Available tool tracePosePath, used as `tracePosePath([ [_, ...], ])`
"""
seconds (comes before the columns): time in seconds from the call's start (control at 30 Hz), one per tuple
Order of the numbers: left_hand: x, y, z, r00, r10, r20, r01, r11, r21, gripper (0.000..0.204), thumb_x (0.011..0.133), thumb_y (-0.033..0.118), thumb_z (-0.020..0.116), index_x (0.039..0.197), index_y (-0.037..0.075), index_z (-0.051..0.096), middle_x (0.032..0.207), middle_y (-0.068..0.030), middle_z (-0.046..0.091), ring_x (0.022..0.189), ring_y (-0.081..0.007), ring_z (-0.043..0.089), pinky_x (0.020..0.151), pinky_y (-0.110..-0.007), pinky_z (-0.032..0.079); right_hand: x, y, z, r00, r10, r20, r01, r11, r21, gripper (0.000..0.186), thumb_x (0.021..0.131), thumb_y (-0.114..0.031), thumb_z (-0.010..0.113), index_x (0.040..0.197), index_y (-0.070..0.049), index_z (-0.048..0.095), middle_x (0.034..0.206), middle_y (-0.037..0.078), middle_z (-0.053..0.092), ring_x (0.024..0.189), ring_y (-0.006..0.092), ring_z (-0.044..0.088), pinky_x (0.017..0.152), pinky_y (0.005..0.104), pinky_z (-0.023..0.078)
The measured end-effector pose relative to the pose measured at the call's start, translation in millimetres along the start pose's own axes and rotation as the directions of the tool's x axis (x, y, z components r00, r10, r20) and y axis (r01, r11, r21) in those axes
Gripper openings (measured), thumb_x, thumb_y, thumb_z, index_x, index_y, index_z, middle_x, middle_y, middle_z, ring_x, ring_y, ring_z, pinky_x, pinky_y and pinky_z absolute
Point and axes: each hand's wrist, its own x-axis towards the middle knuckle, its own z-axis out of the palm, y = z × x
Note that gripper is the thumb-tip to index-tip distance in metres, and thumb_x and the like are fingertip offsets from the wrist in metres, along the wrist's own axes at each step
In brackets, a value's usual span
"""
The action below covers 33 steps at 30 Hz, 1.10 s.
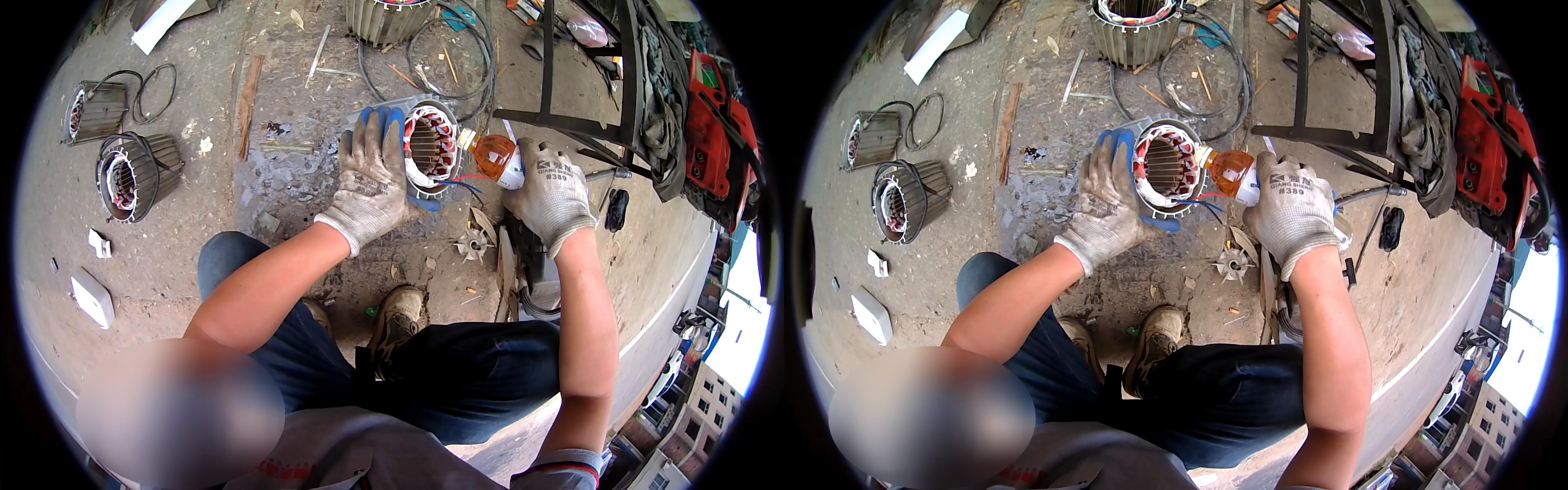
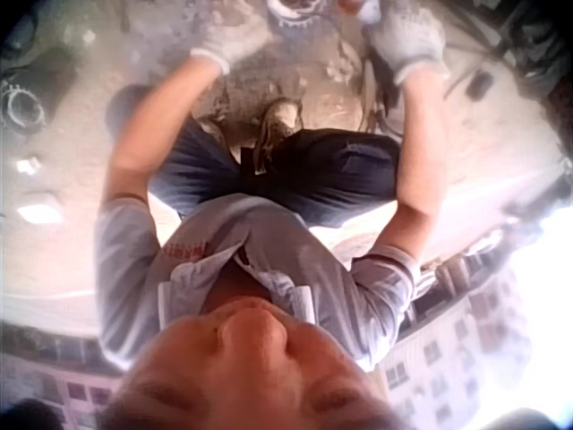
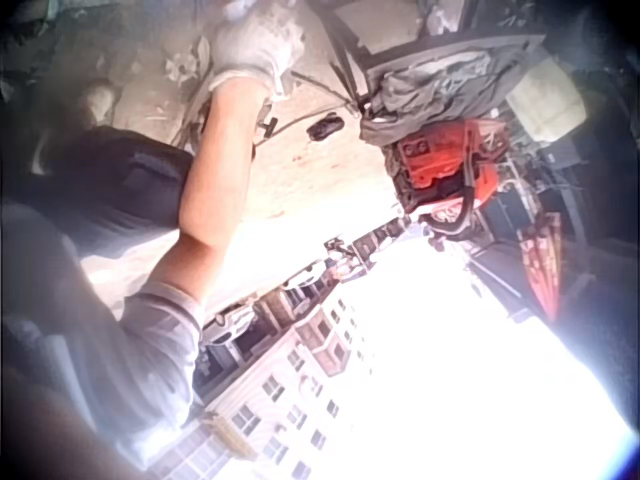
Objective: The person sits on the floor and pours a liquid from a plastic bottle into the slots of several motor stators. They handle the stators one by one, rotating them to ensure the liquid reaches the internal windings.
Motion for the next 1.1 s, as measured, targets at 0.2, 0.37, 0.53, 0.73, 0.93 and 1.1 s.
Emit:
tracePosePath([
  [0.2,0.5,0.6,-1.8,1.000,-0.007,0.008,0.007,1.000,-0.005,0.151,0.059,0.069,0.092,0.163,-0.001,0.007,0.156,-0.0370,0.029,0.145,-0.0577,0.033,0.116,-0.070,0.029,0.7,1.3,0.0,1.000,0.002,-0.021,-0.002,1.000,0.012,0.053,0.081,-0.023,0.077,0.129,-0.006,0.064,0.116,0.023,0.072,0.113,0.0401,0.069,0.097,0.0500,0.055],
  [0.37,0.7,2.1,-1.0,1.000,-0.024,0.020,0.024,1.000,0.001,0.151,0.059,0.069,0.092,0.163,0.000,0.006,0.157,-0.0352,0.028,0.146,-0.0569,0.031,0.118,-0.070,0.027,0.1,6.3,-0.2,0.999,0.002,-0.048,-0.001,1.000,0.011,0.053,0.080,-0.023,0.075,0.130,-0.007,0.064,0.118,0.023,0.072,0.111,0.0402,0.070,0.097,0.0496,0.055],
  [0.53,0.7,2.5,-0.2,0.999,-0.031,0.008,0.031,1.000,0.004,0.151,0.059,0.070,0.091,0.163,0.001,0.007,0.157,-0.0341,0.028,0.147,-0.0561,0.030,0.118,-0.070,0.026,-2.8,7.9,-4.0,1.000,0.013,0.013,-0.013,1.000,0.020,0.054,0.079,-0.022,0.074,0.130,-0.007,0.064,0.116,0.022,0.073,0.111,0.0401,0.070,0.097,0.0496,0.055],
  [0.73,0.5,2.9,1.3,1.000,-0.011,-0.013,0.011,1.000,0.005,0.148,0.060,0.071,0.090,0.163,0.001,0.009,0.156,-0.0339,0.030,0.145,-0.0558,0.033,0.115,-0.071,0.028,-7.9,8.7,-9.0,0.999,0.007,0.045,-0.006,1.000,-0.006,0.052,0.079,-0.021,0.073,0.129,-0.007,0.065,0.115,0.020,0.074,0.109,0.0389,0.071,0.096,0.0493,0.055],
  [0.93,0.0,2.4,3.4,0.999,0.010,-0.031,-0.009,1.000,0.027,0.147,0.061,0.072,0.088,0.163,0.001,0.010,0.156,-0.0335,0.031,0.145,-0.0558,0.033,0.114,-0.071,0.029,-11.8,10.6,-10.4,1.000,-0.003,0.017,0.003,1.000,0.013,0.048,0.080,-0.020,0.072,0.125,-0.007,0.067,0.113,0.019,0.075,0.107,0.0392,0.071,0.095,0.0494,0.055],
  [1.1,-0.6,2.3,3.7,0.999,0.010,-0.032,-0.009,1.000,0.028,0.147,0.061,0.073,0.088,0.162,0.001,0.010,0.156,-0.0347,0.030,0.144,-0.0564,0.034,0.114,-0.071,0.029,-13.6,7.0,-14.8,1.000,0.005,0.022,-0.006,1.000,0.005,0.047,0.080,-0.021,0.072,0.125,-0.007,0.067,0.111,0.019,0.075,0.107,0.0389,0.071,0.094,0.0494,0.055],
])
